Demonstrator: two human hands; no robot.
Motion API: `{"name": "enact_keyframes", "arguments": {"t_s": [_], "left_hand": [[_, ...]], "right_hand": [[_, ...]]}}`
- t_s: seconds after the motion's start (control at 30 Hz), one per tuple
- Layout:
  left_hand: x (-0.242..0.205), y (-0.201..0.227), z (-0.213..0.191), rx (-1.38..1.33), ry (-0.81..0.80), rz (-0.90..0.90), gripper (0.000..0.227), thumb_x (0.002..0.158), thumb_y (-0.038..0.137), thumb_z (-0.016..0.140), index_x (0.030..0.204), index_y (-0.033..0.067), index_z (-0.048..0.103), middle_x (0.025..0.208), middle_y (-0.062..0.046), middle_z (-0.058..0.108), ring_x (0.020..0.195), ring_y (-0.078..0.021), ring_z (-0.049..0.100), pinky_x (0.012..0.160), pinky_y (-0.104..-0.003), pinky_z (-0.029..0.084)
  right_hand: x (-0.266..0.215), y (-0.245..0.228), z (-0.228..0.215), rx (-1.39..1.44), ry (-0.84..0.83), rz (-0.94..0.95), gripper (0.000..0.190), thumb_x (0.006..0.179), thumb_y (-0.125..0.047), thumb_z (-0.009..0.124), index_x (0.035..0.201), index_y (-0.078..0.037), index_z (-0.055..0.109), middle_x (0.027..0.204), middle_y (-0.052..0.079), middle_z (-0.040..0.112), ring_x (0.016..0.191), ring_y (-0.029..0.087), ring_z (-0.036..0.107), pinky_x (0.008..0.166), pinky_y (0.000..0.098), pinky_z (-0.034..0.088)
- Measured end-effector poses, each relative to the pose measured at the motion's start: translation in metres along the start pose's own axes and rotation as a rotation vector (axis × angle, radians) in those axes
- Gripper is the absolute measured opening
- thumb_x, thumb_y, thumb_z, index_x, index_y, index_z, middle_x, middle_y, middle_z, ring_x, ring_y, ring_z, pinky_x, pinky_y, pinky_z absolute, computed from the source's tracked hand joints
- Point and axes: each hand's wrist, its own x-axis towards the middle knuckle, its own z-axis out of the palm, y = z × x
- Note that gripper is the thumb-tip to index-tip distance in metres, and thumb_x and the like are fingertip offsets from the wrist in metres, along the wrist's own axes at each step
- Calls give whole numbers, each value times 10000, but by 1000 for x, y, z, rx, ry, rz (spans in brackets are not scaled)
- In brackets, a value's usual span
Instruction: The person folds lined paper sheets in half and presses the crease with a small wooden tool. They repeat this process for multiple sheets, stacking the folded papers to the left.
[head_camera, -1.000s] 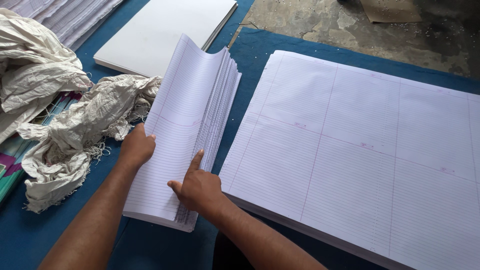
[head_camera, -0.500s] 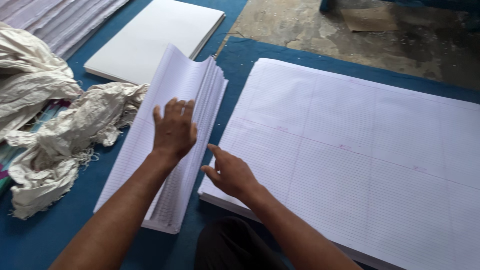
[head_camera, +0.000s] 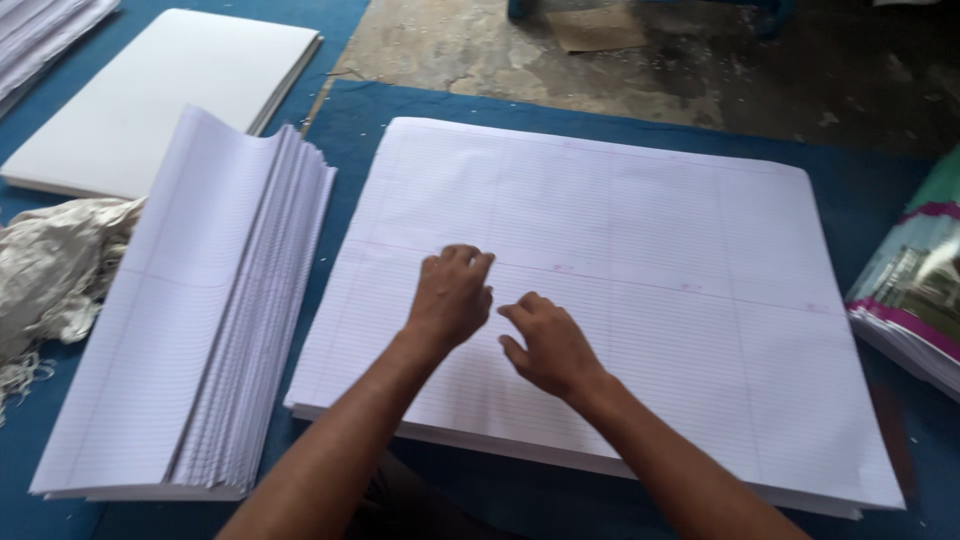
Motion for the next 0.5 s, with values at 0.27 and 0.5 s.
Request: {"name": "enact_keyframes", "arguments": {"t_s": [0.27, 0.5], "left_hand": [[17, 89, 54, -143, -203, 76, 398, 842, 125, 702, 1224, 27, 649, 1254, -170, 652, 1224, -323, 571, 994, -508, 480], [24, 143, 85, -144, -309, 154, 344, 857, 113, 683, 1192, 36, 663, 1251, -148, 656, 1232, -307, 569, 979, -494, 507]], "right_hand": [[-51, 80, -42, -131, -38, 221, 373, 859, -239, 726, 1184, -59, 691, 1122, 132, 673, 1050, 273, 662, 925, 426, 549], [-96, 145, -67, -161, -120, 496, 435, 891, -326, 680, 1273, -120, 644, 1244, 90, 641, 1130, 245, 649, 965, 423, 546]]}}
